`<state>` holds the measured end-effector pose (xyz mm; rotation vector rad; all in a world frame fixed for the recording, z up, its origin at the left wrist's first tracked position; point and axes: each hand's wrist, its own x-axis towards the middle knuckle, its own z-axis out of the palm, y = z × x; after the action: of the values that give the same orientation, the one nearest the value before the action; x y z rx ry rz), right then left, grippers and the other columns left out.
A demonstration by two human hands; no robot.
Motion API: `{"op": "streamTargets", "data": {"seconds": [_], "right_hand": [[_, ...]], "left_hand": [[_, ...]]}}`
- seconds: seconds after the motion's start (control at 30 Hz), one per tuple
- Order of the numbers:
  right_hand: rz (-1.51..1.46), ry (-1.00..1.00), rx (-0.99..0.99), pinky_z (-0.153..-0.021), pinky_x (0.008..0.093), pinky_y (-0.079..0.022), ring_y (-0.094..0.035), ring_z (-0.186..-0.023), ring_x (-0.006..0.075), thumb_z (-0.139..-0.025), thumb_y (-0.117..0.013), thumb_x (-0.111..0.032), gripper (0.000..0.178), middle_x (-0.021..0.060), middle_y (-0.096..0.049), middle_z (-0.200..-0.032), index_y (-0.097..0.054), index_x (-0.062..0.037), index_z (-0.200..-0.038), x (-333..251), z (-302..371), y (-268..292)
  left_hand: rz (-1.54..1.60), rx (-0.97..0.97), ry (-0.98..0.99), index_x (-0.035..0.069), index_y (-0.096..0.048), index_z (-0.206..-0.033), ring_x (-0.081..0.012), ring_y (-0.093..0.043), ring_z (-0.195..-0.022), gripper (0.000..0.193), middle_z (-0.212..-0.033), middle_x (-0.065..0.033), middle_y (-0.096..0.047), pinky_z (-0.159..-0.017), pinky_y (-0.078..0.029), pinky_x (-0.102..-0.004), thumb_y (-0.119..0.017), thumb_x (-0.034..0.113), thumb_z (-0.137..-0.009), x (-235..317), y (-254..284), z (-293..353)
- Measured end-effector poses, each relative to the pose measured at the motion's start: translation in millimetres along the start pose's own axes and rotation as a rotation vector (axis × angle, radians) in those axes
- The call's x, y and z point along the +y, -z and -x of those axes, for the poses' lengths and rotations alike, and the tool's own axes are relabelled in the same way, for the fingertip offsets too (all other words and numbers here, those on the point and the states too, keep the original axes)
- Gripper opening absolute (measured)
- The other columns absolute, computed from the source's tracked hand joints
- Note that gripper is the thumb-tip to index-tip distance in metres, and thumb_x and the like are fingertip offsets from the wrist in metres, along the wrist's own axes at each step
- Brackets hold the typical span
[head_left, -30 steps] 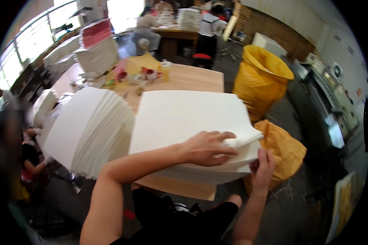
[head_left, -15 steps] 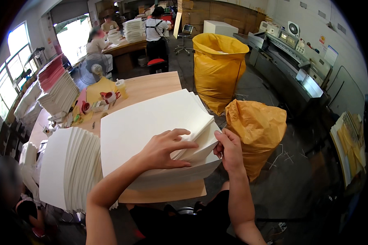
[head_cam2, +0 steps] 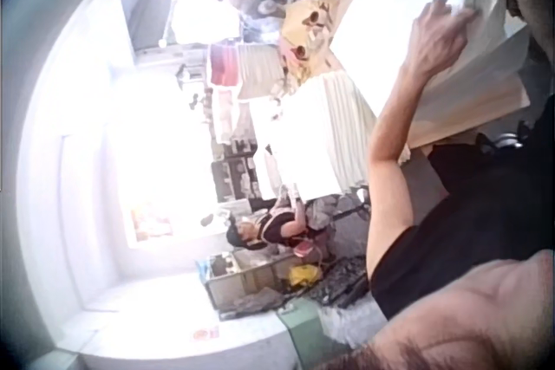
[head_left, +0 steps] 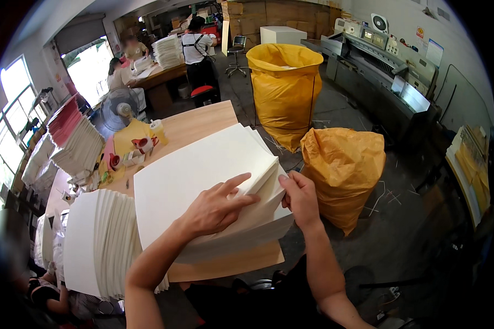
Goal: The person repeatedly picks up stacks of white paper sheets from a table, separates them into smaller bundles, and places them back down. The process involves handling the paper by hand and organizing it into neat piles.
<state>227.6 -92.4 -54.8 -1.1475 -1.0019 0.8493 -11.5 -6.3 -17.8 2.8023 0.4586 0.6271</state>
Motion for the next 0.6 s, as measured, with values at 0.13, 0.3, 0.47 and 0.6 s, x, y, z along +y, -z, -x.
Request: {"op": "streamTargets", "data": {"seconds": [0.13, 0.3, 0.47, 0.6], "right_hand": [[-0.293, -0.151, -0.023, -0.048, 0.0239, -0.037, -0.055, -0.053, 0.0089, -0.106, -0.066, -0.026, 0.038, -0.0035, -0.052, -0.063, -0.051, -0.0141, -0.073, -4.8, -1.4, -1.5], [-0.285, -0.147, -0.040, -0.048, 0.0236, -0.037, -0.055, -0.054, 0.0089, -0.108, -0.065, -0.026, 0.038, -0.0029, -0.053, -0.063, -0.053, -0.0134, -0.074, -3.3, -1.6, -1.2], [-0.258, -0.128, -0.015, -0.048, 0.0231, -0.038, -0.055, -0.054, 0.0084, -0.109, -0.063, -0.029, 0.039, -0.0026, -0.053, -0.065, -0.053, -0.0123, -0.074, -6.6, 3.0, 1.1], [0.002, 0.015, -0.005, -0.048, 0.0234, -0.038, -0.056, -0.055, 0.0086, -0.109, -0.062, -0.030, 0.040, -0.0019, -0.055, -0.065, -0.053, -0.0120, -0.075, 4.2, 1.1, -0.8]], "left_hand": [[0.031, 0.041, -0.038, 0.021, -0.075, -0.125, -0.0366, -0.074, -0.113, 0.044, -0.149, -0.0176, -0.058, -0.092, -0.063, -0.0439, -0.087, 0.020, -0.083, 0.2, 0.9, -1.1], [0.111, 0.103, -0.034, 0.025, -0.075, -0.124, -0.0338, -0.075, -0.104, 0.050, -0.143, -0.0161, -0.061, -0.087, -0.063, -0.0423, -0.094, 0.035, -0.078, -5.6, -6.6, 1.1], [0.152, 0.083, -0.033, 0.025, -0.075, -0.129, -0.0336, -0.075, -0.104, 0.048, -0.143, -0.0175, -0.061, -0.087, -0.063, -0.0426, -0.090, 0.029, -0.083, -6.4, -2.8, 1.0], [0.072, 0.118, 0.013, 0.026, -0.074, -0.132, -0.0345, -0.075, -0.104, 0.043, -0.147, -0.0177, -0.059, -0.089, -0.062, -0.0441, -0.081, 0.022, -0.090, -3.2, -8.0, 0.3]]}}
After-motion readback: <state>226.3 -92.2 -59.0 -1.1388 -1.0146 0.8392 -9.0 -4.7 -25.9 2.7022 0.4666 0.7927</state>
